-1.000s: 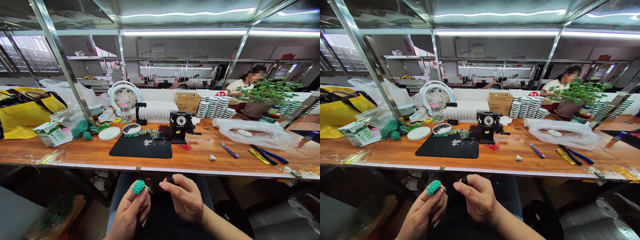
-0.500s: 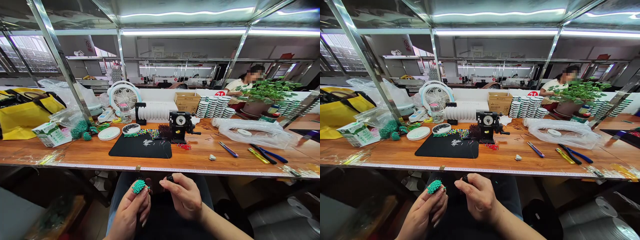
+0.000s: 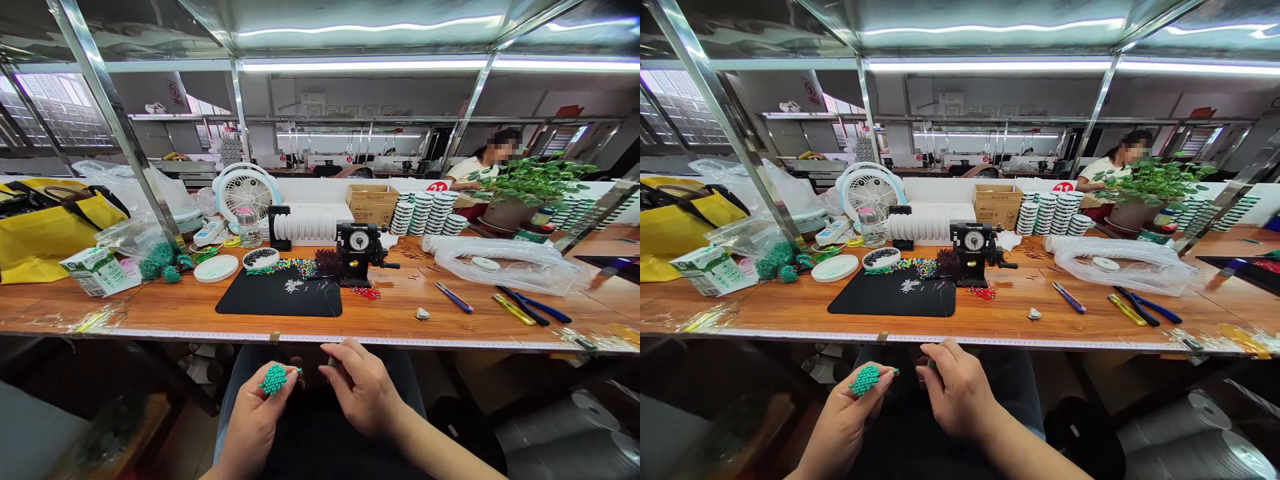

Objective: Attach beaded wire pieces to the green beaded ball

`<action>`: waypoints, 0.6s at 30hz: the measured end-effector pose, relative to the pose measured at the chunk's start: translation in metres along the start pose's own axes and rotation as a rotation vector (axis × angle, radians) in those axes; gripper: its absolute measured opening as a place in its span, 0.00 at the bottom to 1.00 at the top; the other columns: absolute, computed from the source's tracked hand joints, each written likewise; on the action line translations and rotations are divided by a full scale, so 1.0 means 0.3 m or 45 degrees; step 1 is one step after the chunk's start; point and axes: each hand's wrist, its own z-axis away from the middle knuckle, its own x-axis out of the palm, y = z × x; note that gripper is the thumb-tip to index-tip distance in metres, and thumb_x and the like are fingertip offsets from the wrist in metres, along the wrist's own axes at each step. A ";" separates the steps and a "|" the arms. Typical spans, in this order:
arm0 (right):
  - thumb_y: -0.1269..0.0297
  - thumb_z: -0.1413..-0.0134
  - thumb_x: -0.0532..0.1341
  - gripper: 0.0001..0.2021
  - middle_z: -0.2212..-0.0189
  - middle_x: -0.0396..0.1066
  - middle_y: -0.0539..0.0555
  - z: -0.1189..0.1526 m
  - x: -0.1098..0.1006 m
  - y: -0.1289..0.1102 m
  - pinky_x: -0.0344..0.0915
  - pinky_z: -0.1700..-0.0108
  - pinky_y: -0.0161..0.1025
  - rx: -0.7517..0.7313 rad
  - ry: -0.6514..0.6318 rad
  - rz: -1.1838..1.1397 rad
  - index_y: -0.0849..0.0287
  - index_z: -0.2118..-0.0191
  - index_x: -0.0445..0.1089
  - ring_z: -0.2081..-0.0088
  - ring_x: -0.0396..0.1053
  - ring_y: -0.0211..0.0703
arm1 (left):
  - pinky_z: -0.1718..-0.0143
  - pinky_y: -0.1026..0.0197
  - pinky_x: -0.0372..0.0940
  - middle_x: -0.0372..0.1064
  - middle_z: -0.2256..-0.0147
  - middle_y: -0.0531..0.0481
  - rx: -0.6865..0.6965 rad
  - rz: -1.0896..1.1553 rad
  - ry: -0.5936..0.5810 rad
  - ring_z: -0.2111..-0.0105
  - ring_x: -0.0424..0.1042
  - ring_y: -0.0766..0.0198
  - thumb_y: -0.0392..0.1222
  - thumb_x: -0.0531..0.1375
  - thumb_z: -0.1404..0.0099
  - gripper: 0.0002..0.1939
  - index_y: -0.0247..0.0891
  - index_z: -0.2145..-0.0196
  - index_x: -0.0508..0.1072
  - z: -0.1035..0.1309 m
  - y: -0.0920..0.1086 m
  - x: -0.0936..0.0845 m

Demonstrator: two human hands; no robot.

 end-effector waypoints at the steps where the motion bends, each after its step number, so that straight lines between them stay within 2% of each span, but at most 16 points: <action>1: 0.72 0.45 0.58 0.14 0.66 0.67 0.56 -0.001 -0.002 -0.003 0.66 0.65 0.39 0.039 -0.024 -0.026 0.61 0.51 0.62 0.66 0.66 0.43 | 0.82 0.67 0.53 0.63 0.81 0.53 0.005 -0.051 0.003 0.80 0.59 0.68 0.47 0.67 0.49 0.13 0.35 0.71 0.74 -0.002 0.006 -0.003; 4: 0.70 0.50 0.63 0.18 0.65 0.68 0.55 0.000 -0.010 -0.009 0.66 0.63 0.39 0.162 -0.093 -0.082 0.59 0.53 0.63 0.65 0.67 0.43 | 0.78 0.65 0.58 0.69 0.78 0.49 0.005 -0.157 -0.028 0.76 0.66 0.61 0.49 0.66 0.48 0.13 0.36 0.70 0.76 -0.010 0.022 -0.009; 8: 0.68 0.51 0.65 0.14 0.66 0.68 0.53 0.002 -0.027 -0.011 0.65 0.66 0.35 0.282 -0.115 -0.184 0.58 0.57 0.66 0.67 0.66 0.41 | 0.70 0.62 0.64 0.73 0.73 0.46 0.057 -0.259 -0.061 0.67 0.70 0.53 0.48 0.66 0.49 0.11 0.38 0.73 0.77 -0.027 0.041 -0.017; 13: 0.69 0.51 0.65 0.10 0.70 0.68 0.50 0.000 -0.043 -0.010 0.63 0.68 0.33 0.352 -0.128 -0.283 0.58 0.61 0.68 0.69 0.65 0.38 | 0.57 0.61 0.63 0.75 0.70 0.46 0.128 -0.445 -0.121 0.62 0.71 0.53 0.48 0.64 0.46 0.09 0.40 0.76 0.78 -0.037 0.053 -0.016; 16: 0.71 0.48 0.61 0.03 0.71 0.68 0.50 0.002 -0.043 -0.009 0.62 0.66 0.33 0.311 -0.121 -0.274 0.59 0.66 0.69 0.69 0.65 0.37 | 0.59 0.62 0.64 0.76 0.69 0.47 0.153 -0.533 -0.152 0.63 0.72 0.53 0.49 0.63 0.44 0.10 0.41 0.76 0.78 -0.037 0.050 -0.013; 18: 0.73 0.45 0.58 0.05 0.73 0.68 0.50 0.004 -0.050 -0.006 0.61 0.66 0.33 0.263 -0.138 -0.264 0.59 0.70 0.69 0.70 0.65 0.37 | 0.61 0.62 0.65 0.76 0.69 0.48 0.181 -0.590 -0.201 0.65 0.73 0.54 0.49 0.62 0.44 0.10 0.41 0.74 0.79 -0.041 0.044 -0.019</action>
